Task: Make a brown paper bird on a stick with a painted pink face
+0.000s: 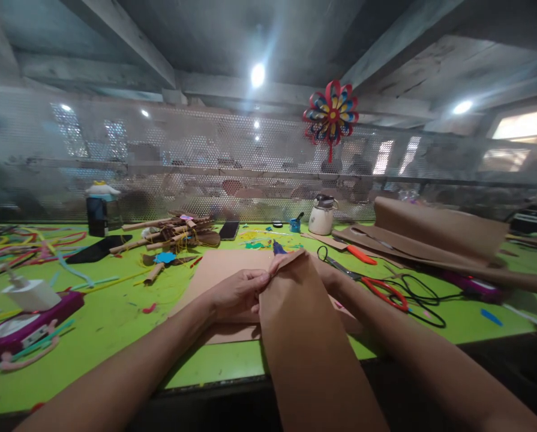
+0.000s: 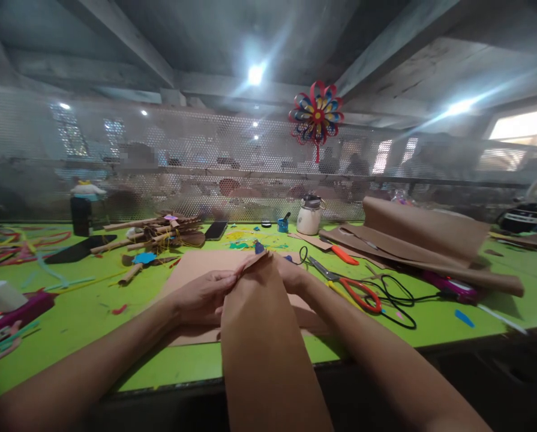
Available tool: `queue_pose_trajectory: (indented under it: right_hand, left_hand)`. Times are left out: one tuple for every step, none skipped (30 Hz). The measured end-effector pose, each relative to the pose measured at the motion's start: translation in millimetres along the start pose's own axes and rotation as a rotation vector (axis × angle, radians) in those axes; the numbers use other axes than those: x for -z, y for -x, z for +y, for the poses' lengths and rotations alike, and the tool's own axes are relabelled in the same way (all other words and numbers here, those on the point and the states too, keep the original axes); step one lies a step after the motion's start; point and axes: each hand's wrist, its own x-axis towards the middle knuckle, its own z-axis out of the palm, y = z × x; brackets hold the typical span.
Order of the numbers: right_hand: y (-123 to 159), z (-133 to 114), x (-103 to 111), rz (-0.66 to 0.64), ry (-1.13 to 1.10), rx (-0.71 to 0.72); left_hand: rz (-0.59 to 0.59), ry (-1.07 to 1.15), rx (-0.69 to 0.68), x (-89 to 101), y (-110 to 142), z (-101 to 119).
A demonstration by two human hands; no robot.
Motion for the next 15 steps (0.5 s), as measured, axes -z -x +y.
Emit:
queue_pose_trajectory:
  right_hand:
    - [-2, 0, 2, -0.009, 0.031, 0.011]
    - [-4, 0, 5, -0.011, 0.057, 0.01]
    - [-6, 0, 9, -0.003, 0.074, -0.007]
    - [-7, 0, 14, 0.014, 0.08, -0.037]
    - [-9, -1, 21, 0.036, 0.08, -0.075]
    - [-10, -1, 28, 0.061, 0.074, -0.118]
    - [-12, -2, 35, 0.081, 0.073, -0.153]
    - [-14, -3, 43, 0.09, 0.08, -0.181]
    - [-16, -5, 50, 0.092, 0.096, -0.204]
    - [-18, -6, 57, 0.085, 0.12, -0.229]
    - [-21, -6, 61, 0.074, 0.148, -0.258]
    - [-24, -6, 64, 0.057, 0.18, -0.289]
    - [-27, -5, 65, 0.035, 0.213, -0.32]
    - [-30, -2, 64, 0.011, 0.246, -0.347]
    - [-32, 1, 61, -0.016, 0.277, -0.371]
  left_hand:
    - [-0.011, 0.047, 0.011, -0.7, 0, 0]
    - [-0.018, 0.079, 0.025, -1.1, -1, 0]
    - [-0.011, 0.097, 0.036, -1.0, 0, 0]
    - [0.008, 0.107, 0.043, -0.2, 0, 0]
    - [0.031, 0.111, 0.044, 1.4, 0, 0]
    - [0.069, 0.102, 0.037, 3.7, 0, 0]
    - [0.118, 0.084, 0.022, 6.7, 0, 0]
    - [0.17, 0.061, 0.004, 10.3, 0, 0]
    - [0.221, 0.039, -0.014, 14.2, 0, 0]
    - [0.269, 0.018, -0.029, 18.2, -1, 0]
    - [0.317, -0.002, -0.047, 22.0, -2, 0]
    - [0.358, -0.017, -0.069, 25.4, -3, 0]
    - [0.388, -0.026, -0.092, 28.1, -3, 0]
    - [0.418, -0.04, -0.117, 30.0, -3, 1]
    - [0.446, -0.063, -0.136, 31.1, -2, 2]
